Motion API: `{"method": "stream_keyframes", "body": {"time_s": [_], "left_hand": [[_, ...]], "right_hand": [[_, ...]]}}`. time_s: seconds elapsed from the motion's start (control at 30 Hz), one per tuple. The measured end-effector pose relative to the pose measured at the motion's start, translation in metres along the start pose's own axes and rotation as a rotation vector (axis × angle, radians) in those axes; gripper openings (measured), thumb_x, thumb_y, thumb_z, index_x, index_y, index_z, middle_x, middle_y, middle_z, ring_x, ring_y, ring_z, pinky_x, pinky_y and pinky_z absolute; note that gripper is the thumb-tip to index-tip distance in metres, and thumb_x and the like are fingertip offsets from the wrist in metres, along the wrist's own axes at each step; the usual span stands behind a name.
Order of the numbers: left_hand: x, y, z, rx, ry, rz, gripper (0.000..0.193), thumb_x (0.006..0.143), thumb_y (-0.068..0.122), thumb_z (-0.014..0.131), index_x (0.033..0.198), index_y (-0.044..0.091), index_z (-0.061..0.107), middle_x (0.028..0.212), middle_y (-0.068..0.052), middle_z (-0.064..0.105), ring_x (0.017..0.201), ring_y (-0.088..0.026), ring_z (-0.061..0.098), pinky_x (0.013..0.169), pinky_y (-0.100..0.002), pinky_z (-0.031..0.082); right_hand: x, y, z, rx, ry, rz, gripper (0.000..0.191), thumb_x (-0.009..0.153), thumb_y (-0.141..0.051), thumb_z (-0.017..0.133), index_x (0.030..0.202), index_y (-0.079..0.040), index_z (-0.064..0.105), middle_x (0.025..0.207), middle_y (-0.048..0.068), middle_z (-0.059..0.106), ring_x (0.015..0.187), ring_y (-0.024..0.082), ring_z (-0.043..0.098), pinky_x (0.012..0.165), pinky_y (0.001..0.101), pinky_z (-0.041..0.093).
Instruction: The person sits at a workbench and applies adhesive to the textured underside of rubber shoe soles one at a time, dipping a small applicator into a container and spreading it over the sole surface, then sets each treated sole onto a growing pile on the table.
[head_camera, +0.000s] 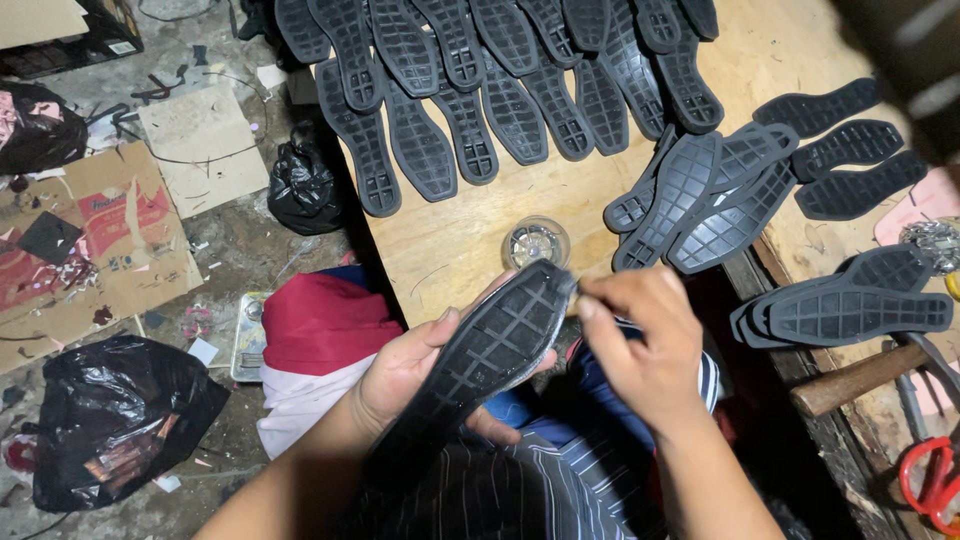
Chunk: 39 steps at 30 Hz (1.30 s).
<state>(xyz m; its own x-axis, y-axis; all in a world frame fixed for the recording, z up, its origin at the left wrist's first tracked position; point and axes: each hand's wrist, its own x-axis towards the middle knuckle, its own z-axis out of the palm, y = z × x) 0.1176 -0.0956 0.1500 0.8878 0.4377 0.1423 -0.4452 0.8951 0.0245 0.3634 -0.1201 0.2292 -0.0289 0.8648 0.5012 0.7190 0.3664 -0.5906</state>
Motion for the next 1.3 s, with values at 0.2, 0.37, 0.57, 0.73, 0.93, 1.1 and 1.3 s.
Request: {"method": "stream_keyframes", "body": {"time_s": [0.2, 0.37, 0.57, 0.73, 0.93, 1.1, 1.3], "left_hand": [[0.001, 0.003, -0.002, -0.003, 0.04, -0.009, 0.068, 0.114, 0.037, 0.037, 0.173, 0.033, 0.005, 0.171, -0.018, 0.022, 0.156, -0.04, 0.029, 0.101, -0.074, 0.045], [0.002, 0.002, -0.001, 0.061, 0.018, 0.0, 0.071, 0.111, 0.029, 0.041, 0.173, 0.03, 0.006, 0.172, -0.013, 0.024, 0.155, -0.036, 0.031, 0.1, -0.072, 0.046], [0.005, 0.0, 0.007, 0.269, 0.117, 0.018, 0.075, 0.106, 0.031, 0.045, 0.17, 0.026, 0.007, 0.172, -0.004, 0.023, 0.156, -0.025, 0.031, 0.101, -0.071, 0.046], [0.003, 0.003, 0.011, 0.287, 0.091, 0.038, 0.076, 0.107, 0.032, 0.047, 0.171, 0.023, 0.007, 0.174, -0.006, 0.023, 0.156, -0.028, 0.031, 0.102, -0.067, 0.046], [0.014, 0.002, 0.009, -0.146, 0.187, 0.168, 0.067, 0.107, 0.025, 0.031, 0.17, 0.022, 0.009, 0.168, -0.01, 0.023, 0.147, -0.03, 0.029, 0.109, -0.069, 0.041], [0.023, 0.0, -0.006, -0.601, 0.163, 0.29, 0.063, 0.111, 0.015, 0.017, 0.174, 0.011, 0.008, 0.166, -0.026, 0.026, 0.147, -0.042, 0.03, 0.114, -0.064, 0.04], [0.019, -0.002, -0.028, 0.165, 0.018, 0.146, 0.056, 0.116, 0.036, 0.028, 0.17, 0.025, 0.017, 0.164, -0.016, 0.039, 0.143, -0.034, 0.047, 0.113, -0.061, 0.04]], "right_hand": [[-0.002, -0.003, 0.004, 0.038, -0.016, -0.061, 0.016, 0.088, -0.005, 0.076, 0.102, -0.001, 0.071, 0.094, 0.01, 0.069, 0.089, 0.024, 0.064, 0.081, 0.035, 0.049], [0.007, -0.01, 0.006, -0.041, 0.057, -0.003, 0.014, 0.091, -0.005, 0.075, 0.104, -0.001, 0.071, 0.096, 0.011, 0.07, 0.087, 0.024, 0.063, 0.079, 0.0345, 0.048], [-0.007, -0.016, 0.017, 0.003, -0.032, -0.131, 0.019, 0.085, -0.009, 0.078, 0.102, -0.003, 0.073, 0.091, 0.009, 0.07, 0.083, 0.024, 0.064, 0.078, 0.0364, 0.048], [-0.009, 0.013, 0.019, 0.144, 0.108, 0.292, 0.018, 0.093, -0.009, 0.074, 0.111, -0.003, 0.072, 0.093, 0.009, 0.068, 0.077, 0.024, 0.063, 0.071, 0.0335, 0.049], [-0.021, -0.022, 0.032, 0.056, -0.127, -0.152, 0.018, 0.086, -0.011, 0.074, 0.103, -0.008, 0.072, 0.093, 0.006, 0.07, 0.087, 0.028, 0.064, 0.08, 0.0401, 0.047], [-0.015, -0.027, 0.037, -0.249, -0.639, -0.03, 0.007, 0.085, -0.018, 0.074, 0.092, -0.018, 0.076, 0.08, 0.006, 0.067, 0.083, 0.028, 0.06, 0.08, 0.0465, 0.039], [-0.014, -0.016, 0.03, -0.063, -0.126, -0.172, 0.02, 0.088, -0.016, 0.074, 0.106, -0.008, 0.073, 0.088, 0.007, 0.068, 0.085, 0.027, 0.06, 0.086, 0.042, 0.04]]}}
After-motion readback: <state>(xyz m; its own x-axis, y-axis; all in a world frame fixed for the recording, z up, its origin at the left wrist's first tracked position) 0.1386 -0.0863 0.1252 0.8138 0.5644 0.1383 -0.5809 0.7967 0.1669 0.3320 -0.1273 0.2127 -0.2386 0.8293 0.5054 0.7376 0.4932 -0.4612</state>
